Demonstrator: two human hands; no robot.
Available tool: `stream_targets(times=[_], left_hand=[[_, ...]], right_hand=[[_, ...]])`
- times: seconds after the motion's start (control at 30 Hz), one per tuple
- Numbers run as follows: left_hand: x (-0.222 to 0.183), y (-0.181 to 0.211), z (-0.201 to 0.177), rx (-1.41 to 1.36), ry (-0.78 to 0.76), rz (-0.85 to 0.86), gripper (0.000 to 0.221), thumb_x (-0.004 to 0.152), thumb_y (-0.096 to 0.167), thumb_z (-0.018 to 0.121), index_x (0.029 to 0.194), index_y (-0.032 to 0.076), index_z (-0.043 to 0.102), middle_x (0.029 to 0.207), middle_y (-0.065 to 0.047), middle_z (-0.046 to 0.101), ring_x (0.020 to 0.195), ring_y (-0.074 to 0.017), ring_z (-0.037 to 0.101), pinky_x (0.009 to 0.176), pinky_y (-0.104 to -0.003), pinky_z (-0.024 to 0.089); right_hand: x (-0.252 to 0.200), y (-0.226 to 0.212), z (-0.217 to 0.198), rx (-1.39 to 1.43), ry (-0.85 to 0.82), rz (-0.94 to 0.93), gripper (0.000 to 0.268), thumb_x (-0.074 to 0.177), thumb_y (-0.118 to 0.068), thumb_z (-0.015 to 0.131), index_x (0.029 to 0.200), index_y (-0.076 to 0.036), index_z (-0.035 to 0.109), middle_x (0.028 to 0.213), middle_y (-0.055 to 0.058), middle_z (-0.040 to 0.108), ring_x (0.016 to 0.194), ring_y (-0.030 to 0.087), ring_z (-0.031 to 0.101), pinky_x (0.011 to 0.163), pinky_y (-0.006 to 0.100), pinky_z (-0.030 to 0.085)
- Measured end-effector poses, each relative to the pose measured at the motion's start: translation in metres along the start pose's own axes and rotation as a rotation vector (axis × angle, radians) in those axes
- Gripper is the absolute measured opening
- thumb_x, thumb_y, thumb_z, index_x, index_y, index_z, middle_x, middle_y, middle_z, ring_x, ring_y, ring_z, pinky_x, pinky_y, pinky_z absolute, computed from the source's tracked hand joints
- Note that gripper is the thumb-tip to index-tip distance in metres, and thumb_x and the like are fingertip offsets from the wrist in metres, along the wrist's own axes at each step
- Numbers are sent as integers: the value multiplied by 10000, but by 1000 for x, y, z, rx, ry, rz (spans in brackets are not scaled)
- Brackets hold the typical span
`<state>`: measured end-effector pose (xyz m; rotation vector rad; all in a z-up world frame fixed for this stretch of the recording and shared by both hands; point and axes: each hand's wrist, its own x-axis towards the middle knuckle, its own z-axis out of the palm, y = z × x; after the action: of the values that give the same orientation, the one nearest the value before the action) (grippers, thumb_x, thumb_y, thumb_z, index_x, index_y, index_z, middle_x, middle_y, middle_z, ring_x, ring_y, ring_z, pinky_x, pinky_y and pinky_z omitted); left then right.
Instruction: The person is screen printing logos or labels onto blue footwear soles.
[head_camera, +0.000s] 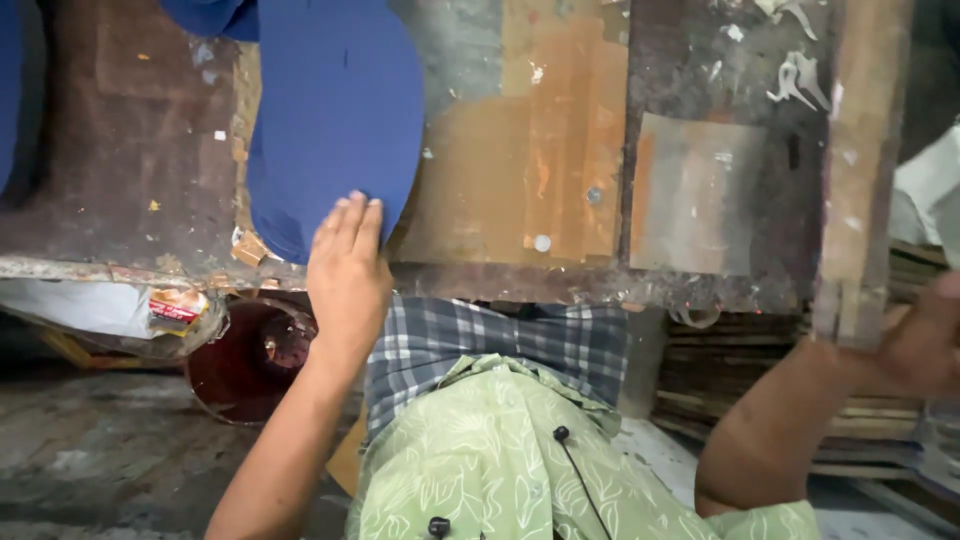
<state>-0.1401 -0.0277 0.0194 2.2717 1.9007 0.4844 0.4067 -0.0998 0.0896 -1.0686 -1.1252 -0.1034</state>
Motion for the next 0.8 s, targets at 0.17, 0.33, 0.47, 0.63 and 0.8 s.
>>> stream_targets(times=[0.17, 0.33, 0.47, 0.63, 0.8], left_hand=[[23, 56, 19, -299, -37, 218, 569, 861, 69, 602, 1430, 51, 587, 1553, -117, 534, 1491, -297, 476, 1288, -486, 342], [68, 127, 85, -126, -275, 512, 850, 974, 636, 455, 1542, 6, 400, 1652, -141, 301, 1527, -363, 216, 1227, -583, 104], [113, 154, 107, -123, -268, 502, 873, 987, 661, 438, 1565, 10, 382, 1663, -123, 284, 1541, -365, 201, 1230, -600, 96], [87, 160, 82, -88, -397, 614, 956, 903, 711, 451, 1546, 9, 367, 1650, -145, 254, 1522, -352, 177, 1203, -623, 77], [49, 134, 71, -238, -478, 790, 923, 936, 678, 486, 1517, -34, 393, 1603, -204, 359, 1520, -343, 271, 1230, -571, 128]], right_hand=[[-9, -42, 36, 0, 58, 6, 259, 1037, 90, 655, 816, 3, 553, 787, 75, 601, 730, 141, 517, 694, 306, 484], [0, -63, 42, -83, -161, 59, 217, 1182, 64, 518, 1306, 190, 644, 1190, 252, 730, 1001, 258, 663, 970, 357, 527], [6, -79, 47, -101, -235, 48, 206, 1219, 36, 516, 1327, 174, 625, 1192, 241, 697, 1019, 271, 662, 979, 350, 529], [26, -92, 23, -69, -499, 341, 331, 1220, -107, 452, 1241, 154, 655, 1054, 223, 744, 890, 279, 755, 896, 334, 614], [3, -72, 41, -80, -314, 147, 265, 1212, -58, 525, 1300, 156, 655, 1088, 251, 757, 892, 290, 760, 854, 370, 624]])
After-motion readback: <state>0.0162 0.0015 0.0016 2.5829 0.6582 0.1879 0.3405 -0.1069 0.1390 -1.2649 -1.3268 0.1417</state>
